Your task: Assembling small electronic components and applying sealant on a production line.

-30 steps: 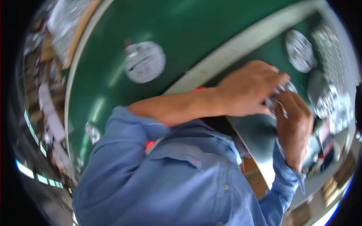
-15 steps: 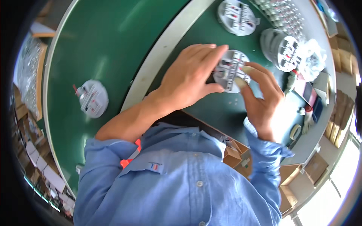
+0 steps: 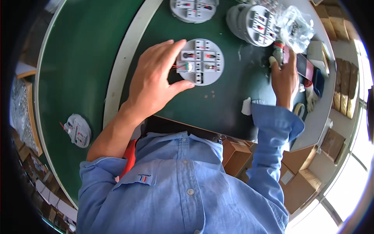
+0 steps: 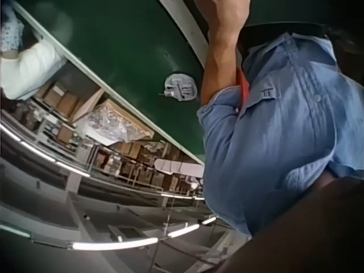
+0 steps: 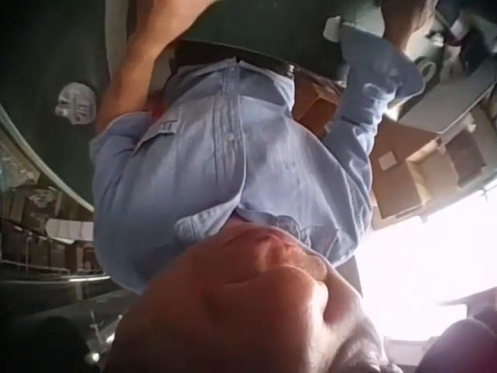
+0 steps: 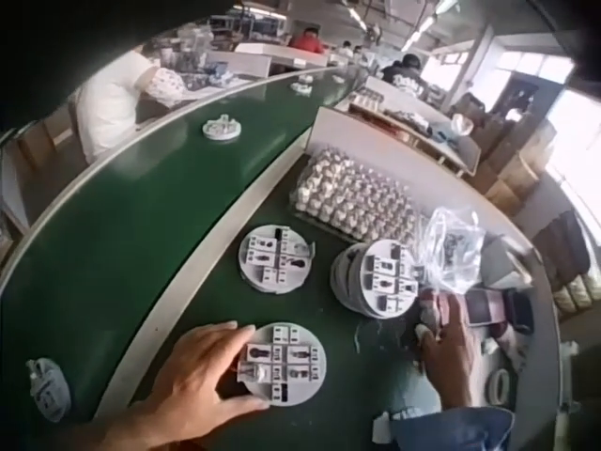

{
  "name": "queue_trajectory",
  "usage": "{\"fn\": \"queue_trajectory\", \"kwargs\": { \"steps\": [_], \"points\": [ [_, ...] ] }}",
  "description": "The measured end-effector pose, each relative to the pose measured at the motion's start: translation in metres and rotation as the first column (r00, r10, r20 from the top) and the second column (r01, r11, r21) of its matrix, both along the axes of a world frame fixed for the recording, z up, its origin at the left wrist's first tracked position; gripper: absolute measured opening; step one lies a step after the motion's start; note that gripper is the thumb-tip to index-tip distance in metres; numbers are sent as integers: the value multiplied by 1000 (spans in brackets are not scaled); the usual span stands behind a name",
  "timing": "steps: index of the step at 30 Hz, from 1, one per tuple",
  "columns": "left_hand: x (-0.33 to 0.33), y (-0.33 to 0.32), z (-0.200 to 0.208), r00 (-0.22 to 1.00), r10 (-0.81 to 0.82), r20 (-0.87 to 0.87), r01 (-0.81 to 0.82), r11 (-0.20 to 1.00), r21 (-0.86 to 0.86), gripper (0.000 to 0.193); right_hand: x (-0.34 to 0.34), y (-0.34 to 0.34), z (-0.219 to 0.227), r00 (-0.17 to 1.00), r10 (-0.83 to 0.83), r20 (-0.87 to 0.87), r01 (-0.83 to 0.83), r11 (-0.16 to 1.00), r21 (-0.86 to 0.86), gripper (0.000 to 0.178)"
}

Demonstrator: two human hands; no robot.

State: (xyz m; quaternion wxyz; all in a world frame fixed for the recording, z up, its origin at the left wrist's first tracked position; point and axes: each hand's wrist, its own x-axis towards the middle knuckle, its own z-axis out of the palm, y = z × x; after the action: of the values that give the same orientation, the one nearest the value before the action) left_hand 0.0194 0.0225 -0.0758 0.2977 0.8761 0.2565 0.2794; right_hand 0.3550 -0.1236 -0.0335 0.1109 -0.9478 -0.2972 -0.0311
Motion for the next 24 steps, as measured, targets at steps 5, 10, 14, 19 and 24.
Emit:
{"fn": "queue_trajectory", "kwargs": {
  "steps": [5,10,14,19,24],
  "points": [
    [6,3,4,1000,8,-15,-8,1000,-4,94,3,-15,18,973,190,-134,-201,977,-75,69],
    [6,8,1,999,17,-35,-17,1000,-1,94,-22,-35,31,932,318,-174,-338,937,-94,71],
    [4,6,2,999,15,-40,-15,1000,-3,93,-21,-24,44,633,747,203,-635,651,-416,62],
    [-10,8,4,999,16,-35,-16,1000,-25,92,7,-27,37,638,769,42,-705,605,-370,50],
    [-22,8,-1,1000,19,-2,-19,999,-41,94,-17,-61,9,739,431,-518,-30,788,614,48]
  ]
}}
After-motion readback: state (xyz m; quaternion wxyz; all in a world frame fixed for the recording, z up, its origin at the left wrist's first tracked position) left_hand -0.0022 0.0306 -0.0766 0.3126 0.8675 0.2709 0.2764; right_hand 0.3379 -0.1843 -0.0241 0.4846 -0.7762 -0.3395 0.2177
